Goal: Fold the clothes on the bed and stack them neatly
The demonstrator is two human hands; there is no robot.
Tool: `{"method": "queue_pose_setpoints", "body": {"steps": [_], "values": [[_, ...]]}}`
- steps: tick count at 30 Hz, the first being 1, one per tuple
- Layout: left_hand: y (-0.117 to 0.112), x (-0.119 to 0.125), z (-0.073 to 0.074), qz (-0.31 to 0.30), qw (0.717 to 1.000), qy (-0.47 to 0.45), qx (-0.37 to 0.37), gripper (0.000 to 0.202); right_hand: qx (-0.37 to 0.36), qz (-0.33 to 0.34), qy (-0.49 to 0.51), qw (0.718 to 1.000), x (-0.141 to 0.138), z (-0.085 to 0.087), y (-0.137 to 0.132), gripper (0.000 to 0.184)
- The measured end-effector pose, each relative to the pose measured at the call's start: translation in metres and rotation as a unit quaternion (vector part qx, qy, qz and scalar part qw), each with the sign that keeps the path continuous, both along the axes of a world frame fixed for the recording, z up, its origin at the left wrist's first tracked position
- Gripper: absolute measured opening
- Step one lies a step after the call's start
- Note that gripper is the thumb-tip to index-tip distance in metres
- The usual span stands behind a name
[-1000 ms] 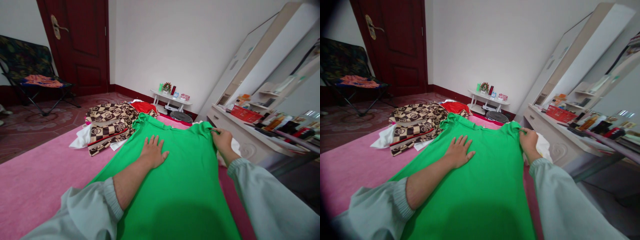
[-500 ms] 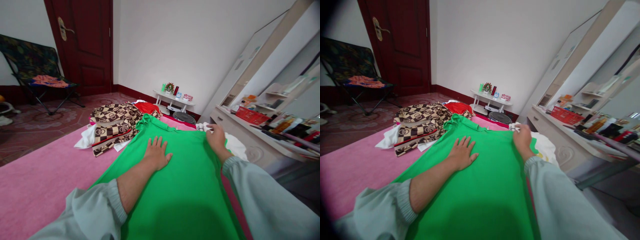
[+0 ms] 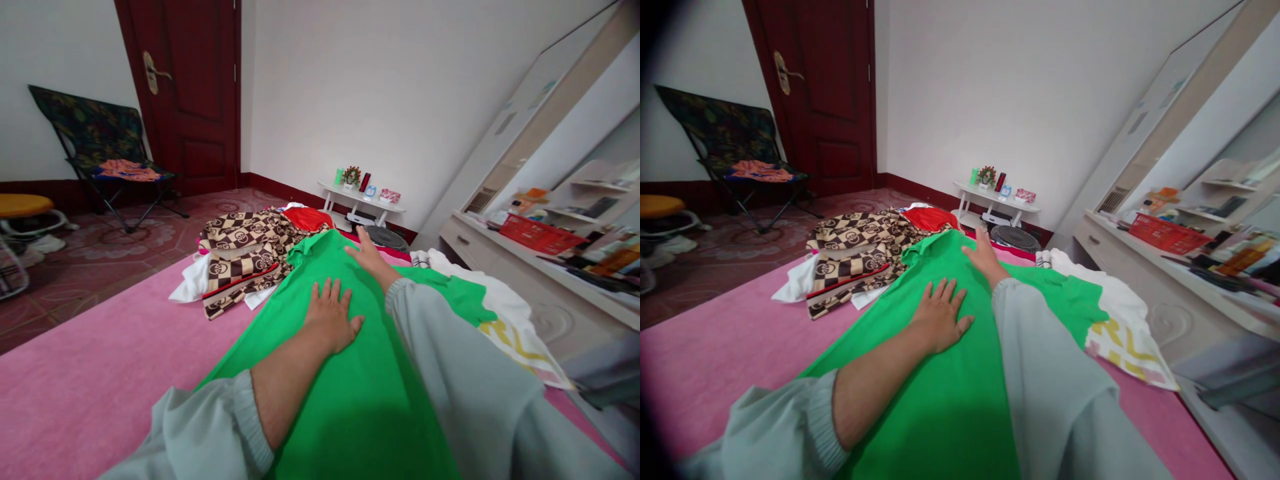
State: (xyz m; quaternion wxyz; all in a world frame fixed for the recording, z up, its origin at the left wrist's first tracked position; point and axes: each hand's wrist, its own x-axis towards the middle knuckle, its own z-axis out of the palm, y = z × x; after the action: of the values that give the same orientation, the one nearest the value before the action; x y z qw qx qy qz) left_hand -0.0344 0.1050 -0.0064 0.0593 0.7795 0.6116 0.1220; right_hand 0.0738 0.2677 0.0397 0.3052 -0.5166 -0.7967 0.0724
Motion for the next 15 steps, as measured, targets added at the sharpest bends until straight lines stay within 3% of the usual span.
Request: {"method": "queue_pose_setpoints", "body": {"steps": [2,4,7,12,15], "values": [[0.0,0.0,-0.001,-0.003,1.0,-0.002,0.0,0.073,0.037,-0.025,0.06,0.997,0.012,-0.001,0.009,0.044],[0.0,0.0,-0.002,-0.002,1.0,-0.002,0.0,0.074,0.028,-0.047,0.068,0.996,0.025,-0.007,0.012,0.033],[0.0,0.0,-0.003,0.0,1.0,-0.004,0.003,0.074,-0.023,-0.082,0.036,0.996,0.05,-0.018,0.013,0.027],[0.0,-0.001,-0.002,-0.006,1.0,-0.005,0.006,0.074,0.0,-0.22,-0.056,0.974,0.105,-0.02,0.018,0.032],[-0.001,-0.001,-0.001,-0.005,1.0,-0.004,0.006,0.073,-0.021,-0.257,-0.091,0.962,0.129,-0.019,0.023,0.032]]}}
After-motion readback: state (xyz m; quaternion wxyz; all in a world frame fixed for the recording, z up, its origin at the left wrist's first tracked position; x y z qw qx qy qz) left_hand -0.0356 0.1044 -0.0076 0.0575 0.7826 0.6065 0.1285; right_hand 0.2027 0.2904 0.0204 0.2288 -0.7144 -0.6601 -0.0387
